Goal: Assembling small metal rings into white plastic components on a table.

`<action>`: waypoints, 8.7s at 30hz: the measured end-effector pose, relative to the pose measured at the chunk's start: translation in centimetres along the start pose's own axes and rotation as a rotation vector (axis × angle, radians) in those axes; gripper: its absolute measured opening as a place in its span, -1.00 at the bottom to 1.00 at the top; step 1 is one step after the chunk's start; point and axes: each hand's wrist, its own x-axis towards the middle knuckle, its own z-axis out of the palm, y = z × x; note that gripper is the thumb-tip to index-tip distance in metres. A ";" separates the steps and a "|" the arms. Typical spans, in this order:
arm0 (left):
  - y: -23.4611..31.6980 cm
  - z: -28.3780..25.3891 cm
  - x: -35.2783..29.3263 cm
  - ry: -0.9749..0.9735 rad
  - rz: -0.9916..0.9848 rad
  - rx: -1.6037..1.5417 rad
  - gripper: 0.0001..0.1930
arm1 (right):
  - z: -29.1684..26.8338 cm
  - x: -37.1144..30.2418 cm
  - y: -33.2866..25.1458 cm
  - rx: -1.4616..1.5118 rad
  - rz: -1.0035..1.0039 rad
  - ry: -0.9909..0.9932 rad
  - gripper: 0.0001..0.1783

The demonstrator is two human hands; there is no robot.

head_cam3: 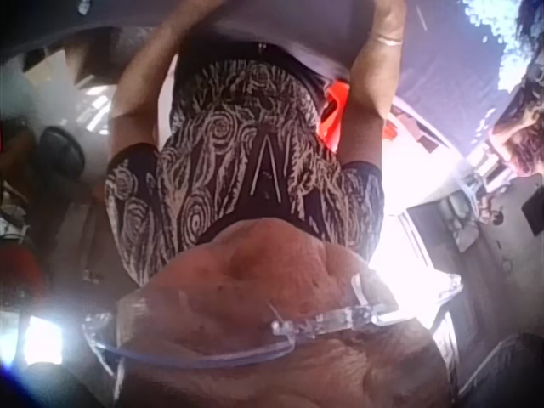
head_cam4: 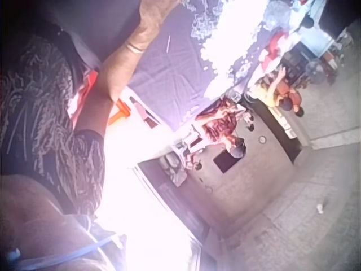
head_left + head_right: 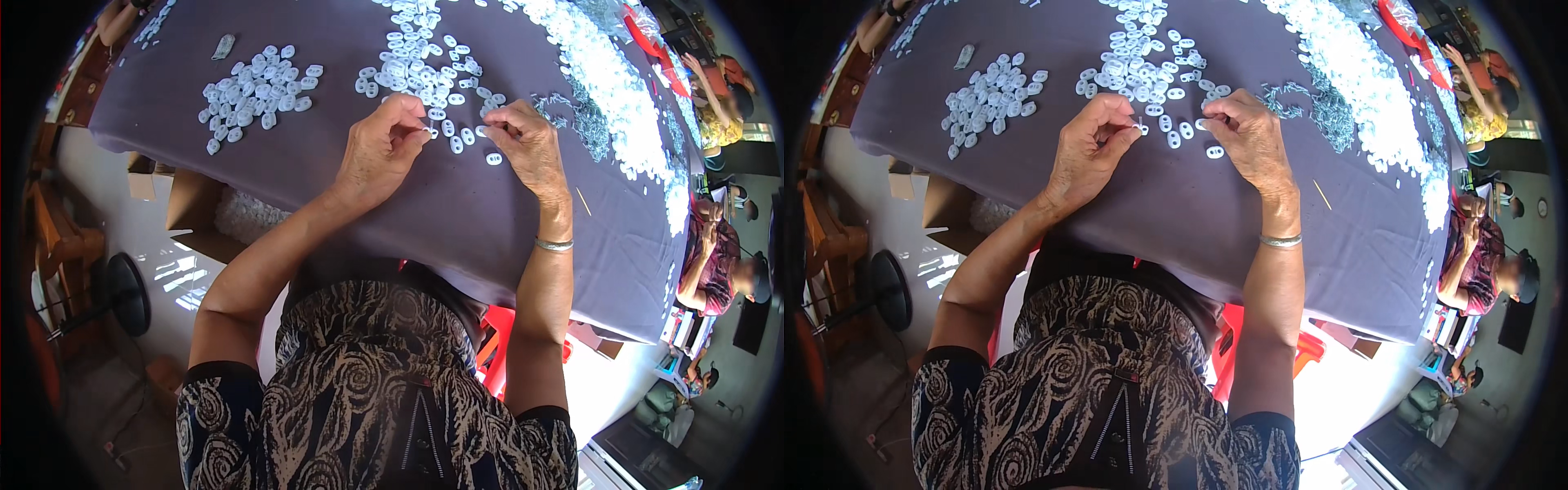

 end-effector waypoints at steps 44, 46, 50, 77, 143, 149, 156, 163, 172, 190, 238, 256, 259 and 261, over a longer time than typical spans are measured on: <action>-0.3 0.6 -0.1 0.012 -0.010 -0.004 -0.80 | -2.3 -1.0 -1.4 -0.110 0.123 -0.141 -0.88; -0.4 0.6 -0.1 0.011 -0.027 -0.012 -0.80 | -2.7 -0.7 -1.0 0.002 0.142 -0.050 -0.83; -0.7 0.1 -0.3 0.021 -0.061 -0.003 -0.81 | -5.5 2.4 0.3 0.038 0.239 0.249 -0.55; 0.8 -0.7 0.3 -0.051 -0.073 0.076 -0.75 | -30.0 42.8 27.9 -1.457 0.024 0.176 -0.67; -0.1 0.2 -0.5 0.037 0.017 0.089 -0.78 | -1.7 2.2 1.6 0.271 0.180 -0.009 -0.96; -0.2 0.2 -0.1 0.058 0.024 0.076 -0.76 | -1.0 2.6 2.2 0.254 0.165 0.056 -0.96; -0.1 -0.1 -0.4 0.001 -0.026 0.083 -0.75 | -2.8 1.1 3.4 0.216 0.150 0.086 -0.95; -0.2 -0.1 0.0 0.027 0.041 0.129 -0.75 | -5.1 -0.1 1.8 0.171 0.277 -0.310 -0.89; 0.0 0.2 -0.2 0.018 0.020 0.114 -0.77 | -4.2 -0.2 1.0 -0.037 0.188 -0.348 -0.81; 0.0 -0.1 -0.2 -0.009 0.010 0.134 -0.75 | 1.3 0.6 -1.3 0.073 -0.028 -0.052 -0.92; -0.1 -0.1 -0.2 -0.012 0.026 0.071 -0.66 | 4.4 1.5 -4.2 0.735 0.270 0.043 -0.97; 0.2 -0.4 -0.1 -0.028 0.050 0.126 -0.64 | 5.3 0.8 -3.7 0.776 0.262 -0.030 -0.97; 0.1 -0.4 -0.2 -0.032 0.035 0.086 -0.65 | 5.2 0.7 -3.7 0.785 0.251 -0.033 -0.97; 0.1 -0.4 -0.2 -0.030 0.033 0.086 -0.64 | 5.3 0.7 -3.6 0.789 0.238 -0.036 -0.98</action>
